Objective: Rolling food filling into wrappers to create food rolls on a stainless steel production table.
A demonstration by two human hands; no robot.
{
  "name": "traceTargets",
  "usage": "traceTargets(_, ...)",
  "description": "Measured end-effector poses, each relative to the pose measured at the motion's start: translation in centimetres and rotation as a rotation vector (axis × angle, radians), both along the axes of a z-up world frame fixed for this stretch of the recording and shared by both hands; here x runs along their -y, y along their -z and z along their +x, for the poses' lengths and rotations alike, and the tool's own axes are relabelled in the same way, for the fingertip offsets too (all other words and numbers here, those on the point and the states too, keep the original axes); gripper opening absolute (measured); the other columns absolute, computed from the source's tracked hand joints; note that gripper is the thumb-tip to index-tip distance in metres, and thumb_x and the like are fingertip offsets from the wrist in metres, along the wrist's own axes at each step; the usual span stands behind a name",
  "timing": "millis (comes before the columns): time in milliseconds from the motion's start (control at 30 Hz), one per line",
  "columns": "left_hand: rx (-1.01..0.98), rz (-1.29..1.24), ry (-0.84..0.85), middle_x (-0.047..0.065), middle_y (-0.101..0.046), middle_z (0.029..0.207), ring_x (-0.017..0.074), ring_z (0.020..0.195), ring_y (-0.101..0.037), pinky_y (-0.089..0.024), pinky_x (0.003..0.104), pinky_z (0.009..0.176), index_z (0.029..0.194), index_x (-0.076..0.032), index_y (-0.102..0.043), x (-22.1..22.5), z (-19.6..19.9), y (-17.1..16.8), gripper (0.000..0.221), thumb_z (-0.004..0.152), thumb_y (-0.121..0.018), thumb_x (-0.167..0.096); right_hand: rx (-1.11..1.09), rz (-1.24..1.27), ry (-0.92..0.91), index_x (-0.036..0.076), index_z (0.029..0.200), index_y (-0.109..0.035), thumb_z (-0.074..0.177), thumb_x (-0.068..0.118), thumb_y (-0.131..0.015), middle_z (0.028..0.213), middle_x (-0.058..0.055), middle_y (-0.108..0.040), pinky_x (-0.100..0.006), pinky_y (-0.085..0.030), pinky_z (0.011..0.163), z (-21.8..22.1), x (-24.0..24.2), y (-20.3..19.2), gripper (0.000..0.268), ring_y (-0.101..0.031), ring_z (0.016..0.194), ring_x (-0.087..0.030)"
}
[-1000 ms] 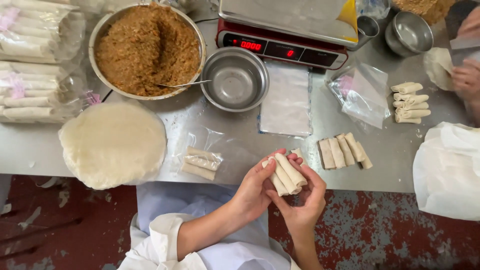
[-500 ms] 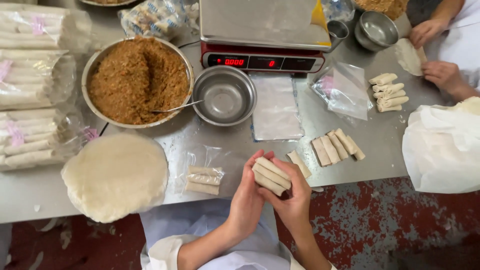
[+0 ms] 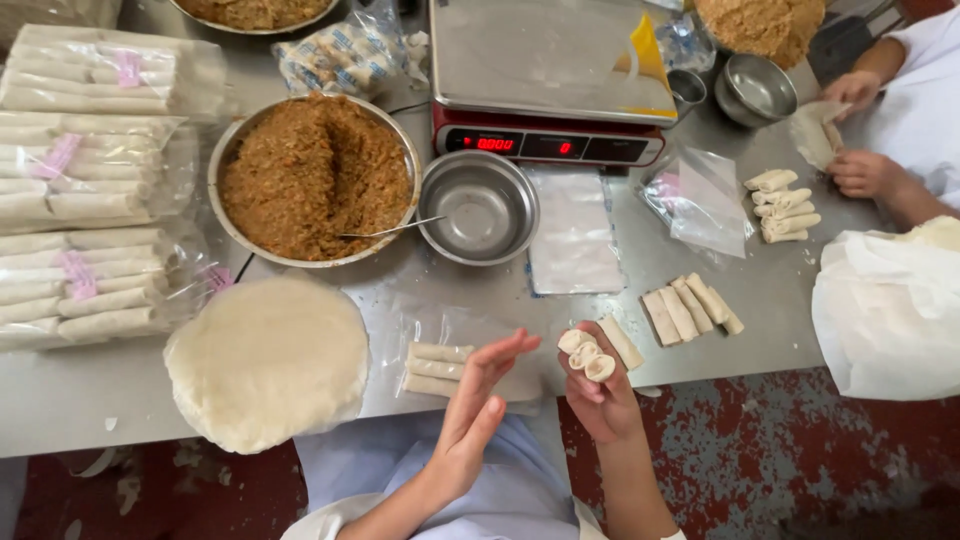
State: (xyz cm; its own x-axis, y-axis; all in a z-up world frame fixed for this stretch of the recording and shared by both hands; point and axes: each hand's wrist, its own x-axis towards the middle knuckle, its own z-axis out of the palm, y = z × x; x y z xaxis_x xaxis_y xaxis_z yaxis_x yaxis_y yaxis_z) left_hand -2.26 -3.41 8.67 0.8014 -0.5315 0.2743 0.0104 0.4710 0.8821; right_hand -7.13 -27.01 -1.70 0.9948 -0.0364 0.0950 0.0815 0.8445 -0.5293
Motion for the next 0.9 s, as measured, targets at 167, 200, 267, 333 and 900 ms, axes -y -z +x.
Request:
traceTargets(167, 0.211, 0.196, -0.169, 0.012, -0.074, 0.117, 0.0217, 0.110, -0.070, -0.053, 0.034, 0.096, 0.128, -0.003, -0.062, -3.6, 0.4, 2.1, 0.046, 0.108, -0.044, -0.040, 0.027, -0.205, -0.012, 0.001, 0.140, -0.045, 0.094, 0.030, -0.083, 0.112, -0.010, -0.060, -0.011, -0.037, 0.052, 2.1, 1.9, -1.0, 0.066, -0.050, 0.065, -0.001)
traceTargets(200, 0.216, 0.216, -0.230, 0.010, -0.074, 0.111, 0.0201, 0.103, -0.071, -0.054, 0.032, 0.091, 0.121, -0.003, -0.065, -4.2, 0.2, 2.4, 0.038, 0.107, -0.047, -0.034, -0.028, -0.419, 0.102, 0.004, 0.135, -0.055, 0.087, 0.034, -0.086, 0.116, -0.009, -0.063, -0.020, -0.046, 0.068, 2.8, 2.3, -2.2, 0.065, -0.057, 0.084, -0.011)
traceTargets(267, 0.228, 0.235, -0.297, 0.008, -0.074, 0.105, 0.0185, 0.097, -0.071, -0.054, 0.029, 0.086, 0.115, -0.004, -0.068, -5.4, 0.0, 3.2, 0.031, 0.106, -0.050, -0.027, -0.077, -0.628, 0.217, 0.007, 0.131, -0.065, 0.079, 0.039, -0.089, 0.120, -0.009, -0.066, -0.029, -0.056, 0.085, 4.7, 2.6, -5.1, 0.065, -0.065, 0.104, -0.022)
traceTargets(333, 0.240, 0.307, -0.412, 0.008, -0.074, 0.102, 0.0184, 0.093, -0.072, -0.055, 0.028, 0.080, 0.108, -0.005, -0.069, -6.3, 0.0, 4.2, 0.021, 0.103, -0.052, -0.017, -0.171, -1.001, 0.364, 0.013, 0.127, -0.064, 0.082, 0.027, -0.081, 0.106, -0.005, -0.060, -0.019, -0.045, 0.065, 6.9, 2.5, -8.8, 0.050, -0.050, 0.080, -0.013)
traceTargets(900, 0.304, 0.398, -0.482, 0.008, -0.072, 0.097, 0.0198, 0.091, -0.074, -0.058, 0.028, 0.078, 0.105, -0.004, -0.070, -7.5, -1.4, 5.3, 0.016, 0.100, -0.055, -0.007, -0.135, -2.307, -0.358, 0.016, 0.120, -0.064, 0.080, 0.023, -0.079, 0.112, -0.007, -0.065, -0.038, -0.047, 0.082, 24.5, 1.6, -11.4, 0.043, -0.057, 0.109, -0.023)
